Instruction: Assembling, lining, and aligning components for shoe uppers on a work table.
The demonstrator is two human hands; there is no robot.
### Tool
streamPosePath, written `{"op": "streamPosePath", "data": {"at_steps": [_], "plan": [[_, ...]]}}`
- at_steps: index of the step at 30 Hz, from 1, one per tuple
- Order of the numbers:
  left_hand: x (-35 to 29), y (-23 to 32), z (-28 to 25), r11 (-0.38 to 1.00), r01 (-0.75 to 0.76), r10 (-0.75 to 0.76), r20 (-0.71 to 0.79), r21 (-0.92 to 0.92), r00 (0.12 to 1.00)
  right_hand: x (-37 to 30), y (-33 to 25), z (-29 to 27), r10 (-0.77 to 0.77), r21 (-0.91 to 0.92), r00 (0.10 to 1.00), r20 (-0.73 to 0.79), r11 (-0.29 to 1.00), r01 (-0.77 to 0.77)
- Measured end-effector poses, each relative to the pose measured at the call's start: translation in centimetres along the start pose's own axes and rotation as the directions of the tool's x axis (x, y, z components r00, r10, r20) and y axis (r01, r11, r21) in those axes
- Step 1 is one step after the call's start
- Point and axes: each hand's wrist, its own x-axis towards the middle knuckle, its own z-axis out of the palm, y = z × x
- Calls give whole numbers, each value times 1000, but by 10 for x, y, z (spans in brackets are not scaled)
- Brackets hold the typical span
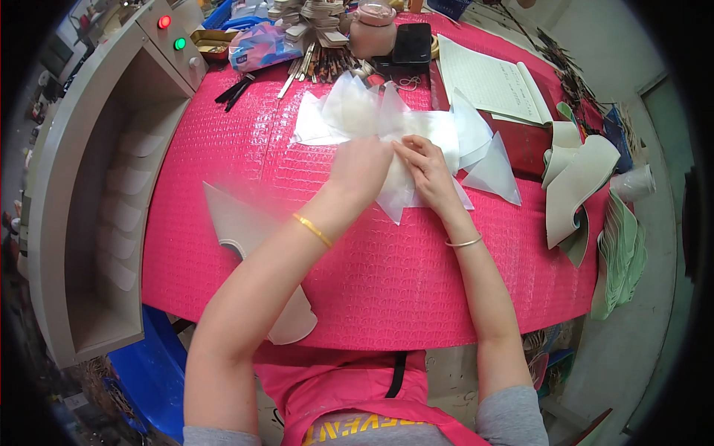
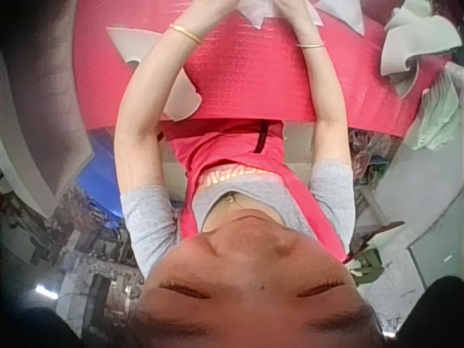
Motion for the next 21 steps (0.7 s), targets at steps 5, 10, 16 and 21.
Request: {"op": "streamPosePath", "data": {"at_steps": [5, 10, 16, 21], "plan": [[-37, -5, -13, 929, -370, 371, -95, 26, 924, 2, 10, -1, 39, 165, 999, 35, 985, -45], [-95, 6, -89, 851, -510, 403, -470, -123, 786, 3, 23, 5, -8, 49, 1000, -4, 999, 8], [-146, -14, -135, 319, 372, -485, 187, -871, 854, 7, -9, -28, 407, 535, 913, 39, 763, -363], [-186, 3, -97, 363, 149, -445, -31, -920, 895, -51, -137, -29, 158, 715, 894, 420, 548, -433]]}}
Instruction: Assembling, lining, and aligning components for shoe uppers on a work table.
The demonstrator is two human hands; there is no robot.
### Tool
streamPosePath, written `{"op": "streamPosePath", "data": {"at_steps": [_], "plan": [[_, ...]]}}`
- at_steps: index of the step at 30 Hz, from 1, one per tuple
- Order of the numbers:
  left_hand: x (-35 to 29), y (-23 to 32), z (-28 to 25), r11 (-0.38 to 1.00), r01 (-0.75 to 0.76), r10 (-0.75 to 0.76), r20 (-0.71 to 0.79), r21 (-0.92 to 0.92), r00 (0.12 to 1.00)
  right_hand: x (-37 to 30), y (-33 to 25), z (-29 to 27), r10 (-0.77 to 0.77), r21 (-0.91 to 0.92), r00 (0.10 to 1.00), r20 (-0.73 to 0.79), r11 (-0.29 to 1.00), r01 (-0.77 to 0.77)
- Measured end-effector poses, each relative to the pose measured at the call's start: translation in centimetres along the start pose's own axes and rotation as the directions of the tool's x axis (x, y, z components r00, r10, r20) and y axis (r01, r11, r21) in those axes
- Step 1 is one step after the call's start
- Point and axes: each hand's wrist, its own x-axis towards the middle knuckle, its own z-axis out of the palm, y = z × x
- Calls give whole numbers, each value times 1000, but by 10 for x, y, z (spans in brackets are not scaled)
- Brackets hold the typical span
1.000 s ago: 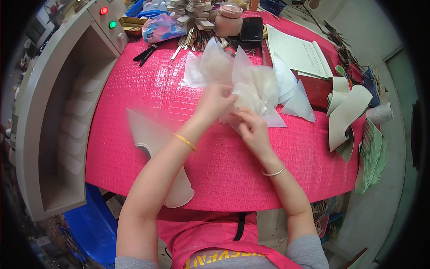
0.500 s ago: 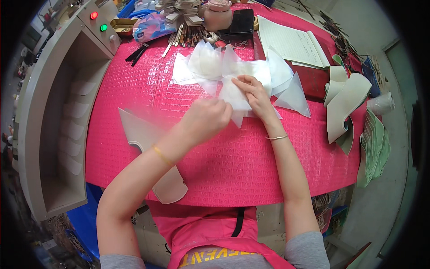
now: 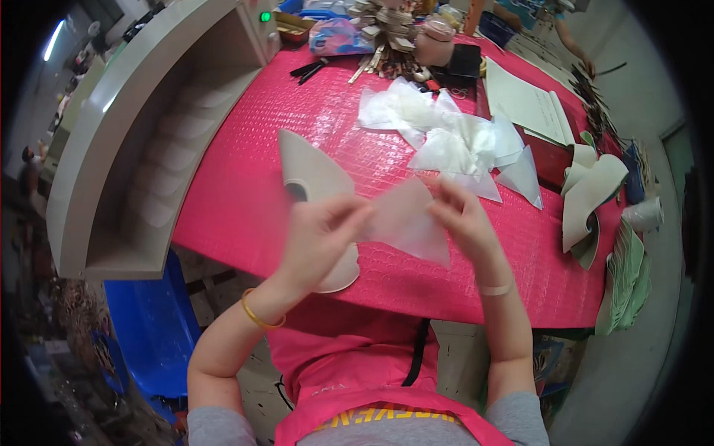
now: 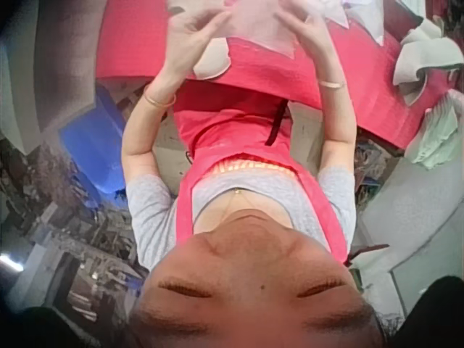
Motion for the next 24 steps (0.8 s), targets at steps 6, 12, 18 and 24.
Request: {"op": "streamPosePath", "data": {"at_steps": [6, 12, 18, 24], "plan": [[58, -115, -137, 993, 71, -15, -514, 89, 858, -55, -24, -4, -17, 73, 940, -340, 996, 44], [82, -114, -97, 952, 103, -167, 206, 288, 964, -96, -16, -20, 70, 362, 981, -181, 932, 0], [79, -54, -30, 887, 304, -51, 579, -348, 814, -110, 4, -41, 119, 397, 863, -492, 912, 100], [39, 19, 36, 864, 273, 120, 698, -424, 706, -117, -31, -37, 217, 365, 819, -532, 931, -10]]}}
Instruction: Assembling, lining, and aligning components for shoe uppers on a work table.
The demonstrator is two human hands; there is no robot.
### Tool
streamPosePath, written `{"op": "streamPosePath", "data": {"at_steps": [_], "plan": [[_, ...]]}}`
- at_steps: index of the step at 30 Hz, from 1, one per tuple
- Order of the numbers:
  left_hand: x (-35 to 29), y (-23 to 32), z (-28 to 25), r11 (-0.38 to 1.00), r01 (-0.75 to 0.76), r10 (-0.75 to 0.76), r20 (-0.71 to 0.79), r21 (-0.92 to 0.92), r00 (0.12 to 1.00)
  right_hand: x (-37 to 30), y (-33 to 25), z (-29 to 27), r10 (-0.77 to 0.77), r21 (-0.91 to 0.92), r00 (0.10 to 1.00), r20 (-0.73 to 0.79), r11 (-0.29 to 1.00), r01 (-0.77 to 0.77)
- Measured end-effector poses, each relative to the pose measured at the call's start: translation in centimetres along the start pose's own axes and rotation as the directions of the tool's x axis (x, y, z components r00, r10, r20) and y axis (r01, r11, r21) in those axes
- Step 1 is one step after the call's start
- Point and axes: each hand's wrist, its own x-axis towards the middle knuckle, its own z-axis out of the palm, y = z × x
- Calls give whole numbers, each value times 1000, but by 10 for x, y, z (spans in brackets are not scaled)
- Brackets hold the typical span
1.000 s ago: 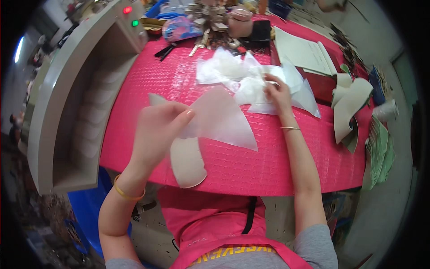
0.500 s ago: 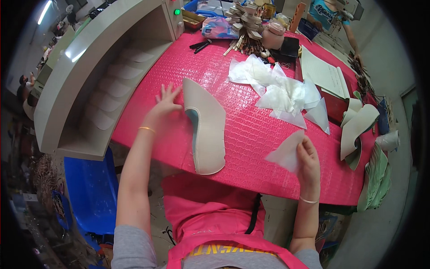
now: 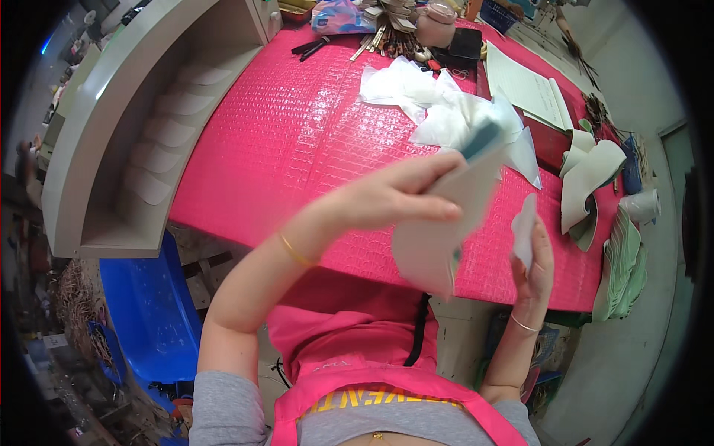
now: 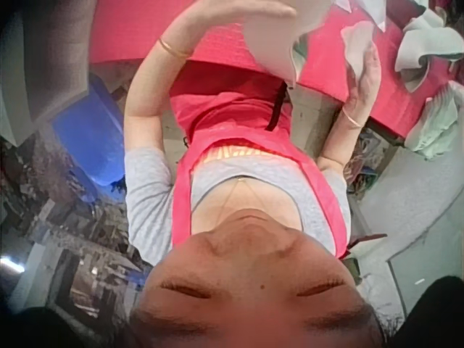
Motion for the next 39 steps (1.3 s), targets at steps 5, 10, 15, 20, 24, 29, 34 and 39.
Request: {"op": "streamPosePath", "data": {"at_steps": [5, 10, 15, 20, 24, 29, 34, 39], "plan": [[-15, -58, 19, 974, 109, -144, -172, -199, 974, -8, -14, -36, -288, 305, 905, 313, 933, 191], [-69, -121, -8, 973, 194, -99, -533, 124, 840, 35, 56, 5, 114, 206, 770, 627, 930, -306], [-116, -97, -15, 783, 380, -70, -537, 492, 841, 24, 110, 56, 470, 115, 795, 384, 830, -546], [-117, -89, 23, -271, 417, 349, -315, 868, 883, 16, 106, 74, 505, -39, 813, 289, 855, -517], [-115, -101, 5, 302, 396, 214, -466, 867, 858, 23, 114, 79, 379, -636, 884, 275, 761, -129], [-109, -93, -28, 851, 435, -515, -634, -294, 577, 20, 111, 112, 276, -789, 956, 104, 608, -90], [-101, -88, -25, 832, 551, -448, -666, -66, 597, 26, 107, 113, 223, -868, 974, 51, 491, -67], [-100, -87, -29, 820, 568, -469, -650, -70, 597, 29, 115, 107, 180, -885, 978, 104, 465, 9]]}}
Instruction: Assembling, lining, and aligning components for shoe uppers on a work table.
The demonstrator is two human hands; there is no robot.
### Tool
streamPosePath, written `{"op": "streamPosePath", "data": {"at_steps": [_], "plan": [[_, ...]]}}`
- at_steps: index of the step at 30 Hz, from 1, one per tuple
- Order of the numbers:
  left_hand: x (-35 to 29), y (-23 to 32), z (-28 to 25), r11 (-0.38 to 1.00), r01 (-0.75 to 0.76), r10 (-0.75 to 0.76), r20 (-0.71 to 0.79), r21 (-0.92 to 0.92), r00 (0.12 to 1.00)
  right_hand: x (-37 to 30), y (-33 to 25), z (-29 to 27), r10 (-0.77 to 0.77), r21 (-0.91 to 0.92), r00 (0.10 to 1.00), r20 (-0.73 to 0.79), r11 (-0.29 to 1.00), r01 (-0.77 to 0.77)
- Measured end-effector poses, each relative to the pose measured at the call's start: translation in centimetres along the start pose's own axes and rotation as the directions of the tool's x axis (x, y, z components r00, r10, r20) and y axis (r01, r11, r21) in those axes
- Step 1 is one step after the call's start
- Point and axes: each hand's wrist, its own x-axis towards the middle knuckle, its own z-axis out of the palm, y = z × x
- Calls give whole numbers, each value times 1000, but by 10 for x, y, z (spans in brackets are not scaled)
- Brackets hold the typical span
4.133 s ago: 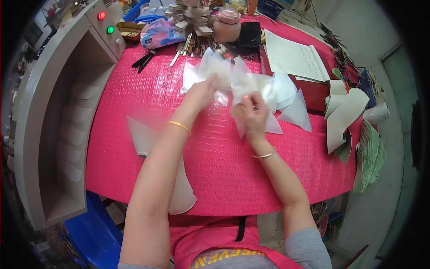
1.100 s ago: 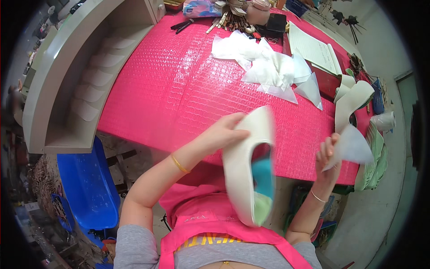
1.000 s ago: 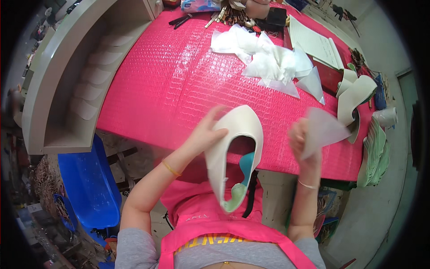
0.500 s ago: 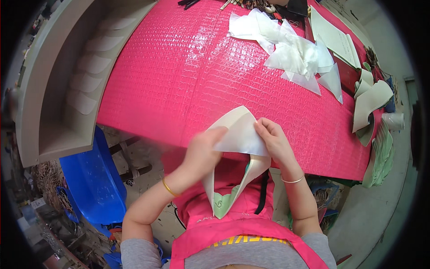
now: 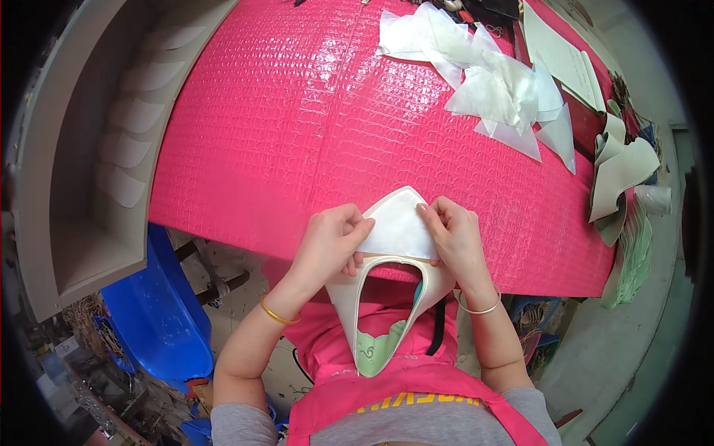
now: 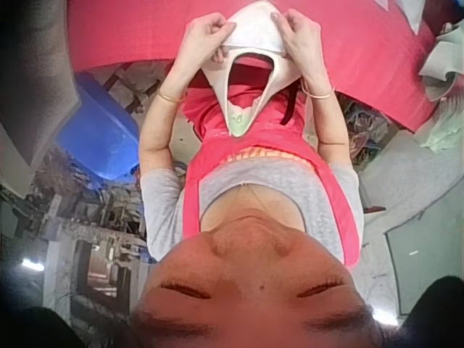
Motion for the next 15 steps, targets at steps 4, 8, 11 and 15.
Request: {"op": "streamPosePath", "data": {"at_steps": [4, 8, 11, 15], "plan": [[0, 6, 2, 998, 25, -23, -29, 56, 999, -1, -4, 1, 12, -36, 1000, -20, 999, -12], [1, 12, 11, 750, -95, 170, -52, 655, 984, 1, 3, 5, -83, -152, 994, -78, 986, 71], [2, 12, 34, 436, -100, 425, -107, 894, 899, 5, 10, 6, -166, -308, 982, -95, 942, 129], [16, -9, 41, 262, -526, 689, 224, 810, 689, -14, 7, -11, -225, -547, 972, -66, 823, 153]]}}
